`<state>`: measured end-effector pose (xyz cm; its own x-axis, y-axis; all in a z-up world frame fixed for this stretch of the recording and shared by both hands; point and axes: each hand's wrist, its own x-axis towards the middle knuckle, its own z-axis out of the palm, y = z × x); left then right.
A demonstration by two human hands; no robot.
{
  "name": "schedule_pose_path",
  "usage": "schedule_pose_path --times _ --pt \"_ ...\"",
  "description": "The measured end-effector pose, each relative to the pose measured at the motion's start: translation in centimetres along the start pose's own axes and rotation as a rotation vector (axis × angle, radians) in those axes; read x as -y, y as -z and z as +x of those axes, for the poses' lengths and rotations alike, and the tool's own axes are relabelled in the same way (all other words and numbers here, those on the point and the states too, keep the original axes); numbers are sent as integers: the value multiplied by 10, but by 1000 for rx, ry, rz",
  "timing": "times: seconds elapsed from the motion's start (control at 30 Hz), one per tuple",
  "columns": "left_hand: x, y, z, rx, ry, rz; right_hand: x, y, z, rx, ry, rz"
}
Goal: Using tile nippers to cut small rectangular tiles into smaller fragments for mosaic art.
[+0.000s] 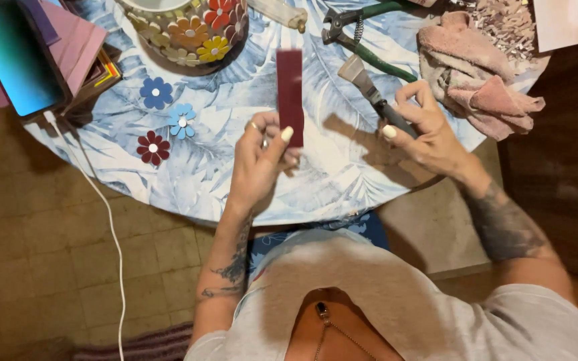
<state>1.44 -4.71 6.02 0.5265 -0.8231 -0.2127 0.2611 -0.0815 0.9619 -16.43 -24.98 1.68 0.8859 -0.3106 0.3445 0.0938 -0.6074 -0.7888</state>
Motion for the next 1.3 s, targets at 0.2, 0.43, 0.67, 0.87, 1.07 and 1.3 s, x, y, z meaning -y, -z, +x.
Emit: schedule_pose_path --times 0.2,0.43,0.67,0.87,1.07,1.3 --pt "-19 -8 3 -135 -193 -54 33 22 17 170 -106 -100" --pt "-9 -8 4 -109 -277 82 57 23 38 499 29 -169" --pt "-6 -9 0 -104 -252 110 51 19 39 538 114 -185" --pt "-1 -11 -3 -93 -271 125 45 18 37 548 137 -236" --pt "2 -10 -3 -87 -280 159 43 16 35 545 127 -271" --pt "5 -8 -2 -70 -298 93 24 11 27 443 35 -124"
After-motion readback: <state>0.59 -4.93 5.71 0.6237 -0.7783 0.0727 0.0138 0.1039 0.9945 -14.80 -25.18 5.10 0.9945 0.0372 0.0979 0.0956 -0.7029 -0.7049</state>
